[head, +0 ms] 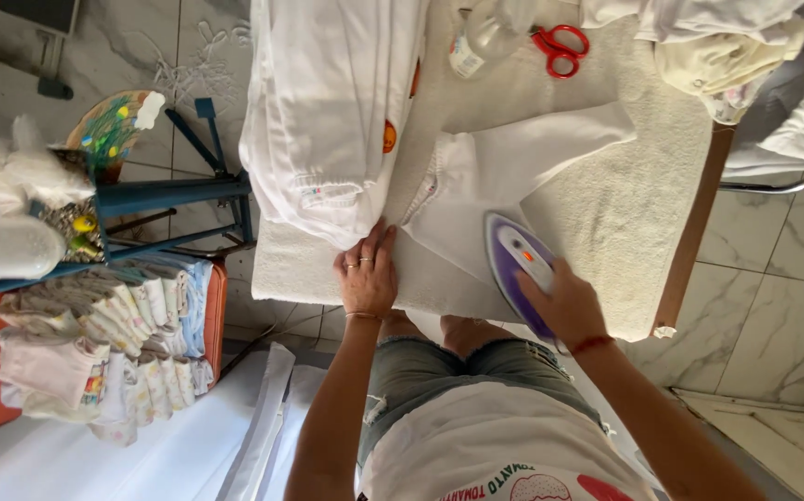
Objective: Ironing and folding small white garments on a pressing table
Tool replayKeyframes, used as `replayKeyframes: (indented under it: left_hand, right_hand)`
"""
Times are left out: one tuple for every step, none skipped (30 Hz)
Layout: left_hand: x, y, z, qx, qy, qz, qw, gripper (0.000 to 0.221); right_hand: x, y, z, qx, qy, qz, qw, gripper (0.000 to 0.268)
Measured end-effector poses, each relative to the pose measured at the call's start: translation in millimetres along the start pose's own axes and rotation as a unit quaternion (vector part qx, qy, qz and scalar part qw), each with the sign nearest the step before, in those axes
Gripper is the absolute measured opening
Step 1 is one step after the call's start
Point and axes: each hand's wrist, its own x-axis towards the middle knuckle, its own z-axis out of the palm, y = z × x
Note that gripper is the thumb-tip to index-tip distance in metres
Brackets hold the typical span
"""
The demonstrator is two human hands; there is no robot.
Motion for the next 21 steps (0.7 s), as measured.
replayKeyframes:
  left_hand:
    - [0, 2, -4, -0.002, 0.001, 0.006, 1.0, 0.038]
    - [1, 5, -8, -0.007, 0.001, 0.011, 1.0, 0.039]
    - [2, 8, -12, -0.011, 0.001, 0.015, 1.0, 0.041]
    - [11, 16, -15, -0.012, 0.003, 0.02, 1.0, 0.041]
    - [18, 23, -18, -0.079, 0.007, 0.004, 0.997, 0.039]
    - [25, 31, -23, -0.145, 0.01, -0.012, 0.989, 0.037]
    - [40, 38, -11, -0.145, 0.011, -0.007, 0.989, 0.037]
    - [52, 46, 0, -0.158, -0.01, -0.063, 0.985, 0.031]
    - [64, 54, 11, -0.17, -0.03, -0.12, 0.978, 0.031]
    - [80, 62, 18, -0.169, -0.028, -0.115, 0.978, 0.031]
    - [96, 70, 24, -0.183, -0.09, -0.187, 0.961, 0.036]
    - [116, 78, 32, -0.195, -0.147, -0.257, 0.935, 0.045]
    - [122, 82, 46, -0.195, -0.14, -0.255, 0.937, 0.045]
    - [126, 86, 59, -0.178, -0.142, -0.307, 0.924, 0.04]
    - [129, 90, 73, -0.16, -0.143, -0.36, 0.908, 0.035]
    - [130, 92, 71, -0.16, -0.143, -0.356, 0.909, 0.035]
    - [131, 94, 70, -0.192, -0.154, -0.41, 0.878, 0.038]
    - [138, 93, 70, -0.223, -0.159, -0.463, 0.843, 0.045]
    - [128, 88, 82, -0.223, -0.154, -0.461, 0.845, 0.045]
    - [120, 82, 95, -0.26, -0.187, -0.434, 0.842, 0.057]
    - [112, 76, 109, -0.296, -0.22, -0.406, 0.836, 0.07]
  right_hand:
    - [-5, 23, 3, 0.004, 0.003, 0.004, 1.0, 0.059]
    - [-10, 47, 5, 0.021, -0.005, 0.038, 0.999, 0.06]
    - [-16, 70, 8, 0.039, -0.014, 0.073, 0.997, 0.062]
    - [-20, 85, 8, 0.043, -0.011, 0.074, 0.996, 0.062]
    - [-24, 100, 9, 0.046, 0.014, 0.106, 0.993, 0.061]
    - [-30, 115, 11, 0.049, 0.037, 0.137, 0.989, 0.061]
    - [-25, 128, 9, 0.053, 0.038, 0.138, 0.988, 0.061]
    - [-22, 141, 7, 0.082, 0.056, 0.146, 0.984, 0.061]
    - [-19, 154, 6, 0.11, 0.075, 0.153, 0.979, 0.06]
    - [-17, 144, -9, 0.115, 0.077, 0.153, 0.979, 0.06]
    - [-15, 135, -24, 0.098, 0.091, 0.142, 0.981, 0.054]
    - [-9, 124, -41, 0.081, 0.108, 0.129, 0.982, 0.048]
    - [-3, 119, -50, 0.085, 0.113, 0.125, 0.982, 0.048]
    - [2, 114, -58, 0.072, 0.097, 0.132, 0.984, 0.051]
    - [6, 110, -67, 0.059, 0.082, 0.138, 0.985, 0.056]
    - [7, 110, -67, 0.061, 0.083, 0.14, 0.985, 0.056]
    - [9, 109, -67, 0.024, 0.19, 0.062, 0.98, 0.058]
    - [15, 106, -68, -0.013, 0.297, -0.021, 0.955, 0.063]
    - [17, 94, -73, -0.01, 0.301, -0.023, 0.953, 0.063]
    - [19, 80, -78, 0.002, 0.383, -0.158, 0.91, 0.056]
    - [21, 66, -83, 0.013, 0.456, -0.287, 0.842, 0.052]
